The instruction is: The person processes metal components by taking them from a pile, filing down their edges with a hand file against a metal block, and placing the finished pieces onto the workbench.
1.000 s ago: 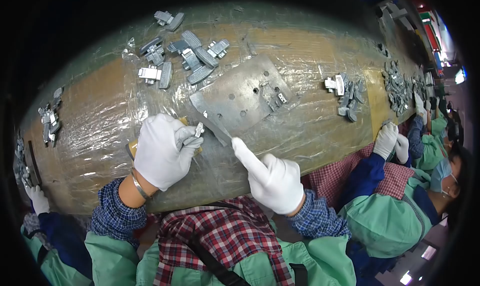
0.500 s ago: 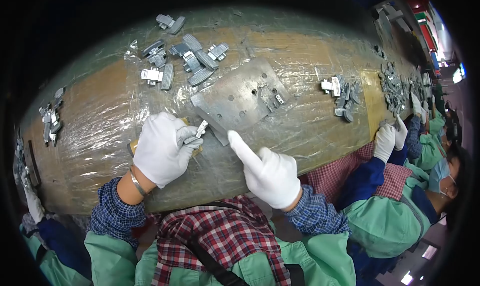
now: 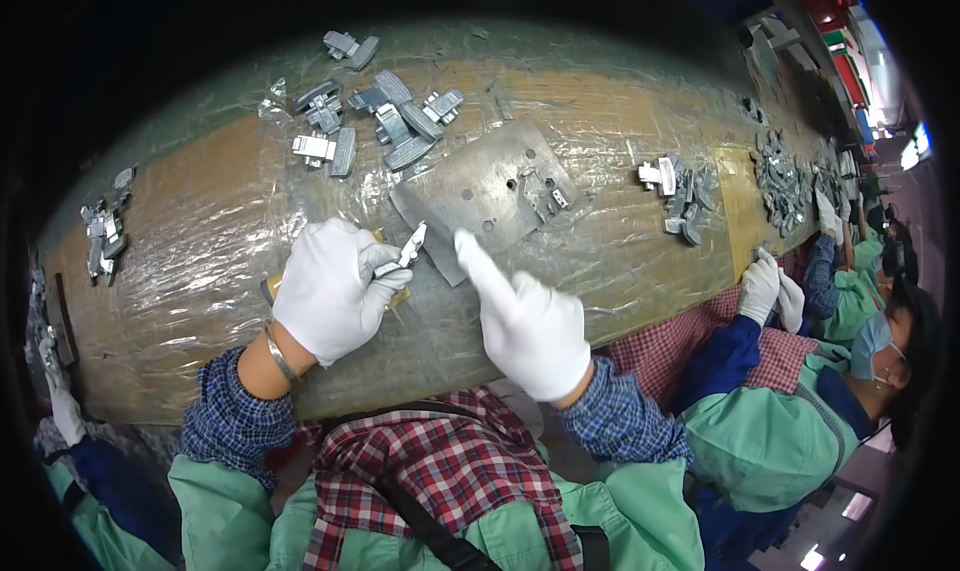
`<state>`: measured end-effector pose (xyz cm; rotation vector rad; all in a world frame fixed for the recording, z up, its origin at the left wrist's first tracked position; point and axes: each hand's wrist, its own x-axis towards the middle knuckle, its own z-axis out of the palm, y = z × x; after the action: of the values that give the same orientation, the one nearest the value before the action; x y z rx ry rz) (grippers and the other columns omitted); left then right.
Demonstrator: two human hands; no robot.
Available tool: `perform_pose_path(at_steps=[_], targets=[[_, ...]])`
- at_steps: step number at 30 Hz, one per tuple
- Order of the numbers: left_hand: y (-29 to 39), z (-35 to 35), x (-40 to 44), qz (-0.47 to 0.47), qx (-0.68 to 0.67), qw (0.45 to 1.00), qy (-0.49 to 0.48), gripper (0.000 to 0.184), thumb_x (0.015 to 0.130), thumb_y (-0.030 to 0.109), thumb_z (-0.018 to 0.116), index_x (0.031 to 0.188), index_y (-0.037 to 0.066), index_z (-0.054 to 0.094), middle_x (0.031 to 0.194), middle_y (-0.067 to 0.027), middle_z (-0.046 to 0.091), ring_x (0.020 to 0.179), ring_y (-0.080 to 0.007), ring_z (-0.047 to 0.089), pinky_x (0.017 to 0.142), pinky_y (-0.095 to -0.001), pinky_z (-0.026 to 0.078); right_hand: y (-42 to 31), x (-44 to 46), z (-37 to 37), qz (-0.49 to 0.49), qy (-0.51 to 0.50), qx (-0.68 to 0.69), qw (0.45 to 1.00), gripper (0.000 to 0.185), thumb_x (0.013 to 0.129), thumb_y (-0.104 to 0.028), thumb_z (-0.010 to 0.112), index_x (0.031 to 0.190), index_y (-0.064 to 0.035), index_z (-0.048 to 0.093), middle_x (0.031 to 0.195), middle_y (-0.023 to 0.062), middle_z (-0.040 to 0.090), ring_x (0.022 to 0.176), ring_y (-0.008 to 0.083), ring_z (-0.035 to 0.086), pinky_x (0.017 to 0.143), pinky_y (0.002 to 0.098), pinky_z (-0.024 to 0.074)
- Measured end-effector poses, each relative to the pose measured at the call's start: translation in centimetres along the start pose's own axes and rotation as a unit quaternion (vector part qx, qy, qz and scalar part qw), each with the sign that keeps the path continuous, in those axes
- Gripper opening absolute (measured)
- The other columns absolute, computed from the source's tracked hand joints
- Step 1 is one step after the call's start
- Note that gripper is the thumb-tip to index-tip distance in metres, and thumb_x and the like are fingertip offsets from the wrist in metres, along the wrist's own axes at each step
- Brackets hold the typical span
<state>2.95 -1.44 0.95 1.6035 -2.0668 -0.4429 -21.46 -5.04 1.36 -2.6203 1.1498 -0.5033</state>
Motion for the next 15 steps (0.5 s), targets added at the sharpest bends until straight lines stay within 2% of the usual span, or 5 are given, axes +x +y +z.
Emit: perform_pose_path(at_steps=[3,5,9,12,15], targets=[[0.1,0.3,-0.4,0.011,0.029,0.999,-0.021,0.022,0.083,0.015,0.077,0.105,0.012,0.076,0.082,-0.0068,0.065,0.078,-0.0317,0.06,0.073,-0.0449,0.047,0.9,3.4,1.6,0.091,0.028,0.285,0.954,0.039,0.101,-0.016,0.065,0.14,-0.0102,0.067,0.072,0.0062,0.066,0.053,0.0147,0.057,0.054,0.0318,0.048],[0.5,0.8,-1.6,0.05,0.142,0.988,0.044,0.039,0.083,0.012,0.077,0.121,0.013,0.071,0.083,-0.0057,0.064,0.078,-0.0315,0.061,0.073,-0.0454,0.048,-0.5,5.0,-1.1,0.272,-0.094,0.486,0.825,0.036,0.106,-0.023,0.065,0.136,-0.0039,0.068,0.077,0.0053,0.071,0.058,0.0102,0.059,0.059,0.0287,0.0502],[0.9,-0.1,-2.6,0.038,0.132,0.987,0.077,0.069,0.085,0.011,0.075,0.151,0.015,0.053,0.086,-0.0056,0.062,0.08,-0.0294,0.061,0.078,-0.0447,0.051,-2.2,6.5,-0.1,0.236,-0.094,0.605,0.755,0.027,0.102,-0.015,0.071,0.123,0.0009,0.073,0.094,0.0058,0.074,0.081,0.007,0.065,0.077,0.0221,0.0527],[0.6,0.6,-2.9,-0.041,-0.106,0.984,0.141,0.07,0.09,0.014,0.074,0.156,0.014,0.049,0.09,-0.0075,0.061,0.079,-0.0275,0.06,0.083,-0.0431,0.053,-2.2,6.7,0.5,0.211,-0.035,0.509,0.834,0.027,0.099,-0.012,0.074,0.122,0.0017,0.073,0.102,0.0053,0.075,0.091,0.0061,0.066,0.082,0.0225,0.0533],[-0.2,0.6,-2.2,-0.146,-0.39,0.907,0.061,0.069,0.093,0.019,0.073,0.157,0.012,0.049,0.096,-0.0103,0.062,0.077,-0.0249,0.059,0.085,-0.0396,0.053,-3.3,6.3,0.5,0.199,0.0,0.476,0.857,0.028,0.098,-0.012,0.075,0.123,0.0009,0.072,0.103,0.0035,0.077,0.09,0.0057,0.066,0.081,0.023,0.054]])
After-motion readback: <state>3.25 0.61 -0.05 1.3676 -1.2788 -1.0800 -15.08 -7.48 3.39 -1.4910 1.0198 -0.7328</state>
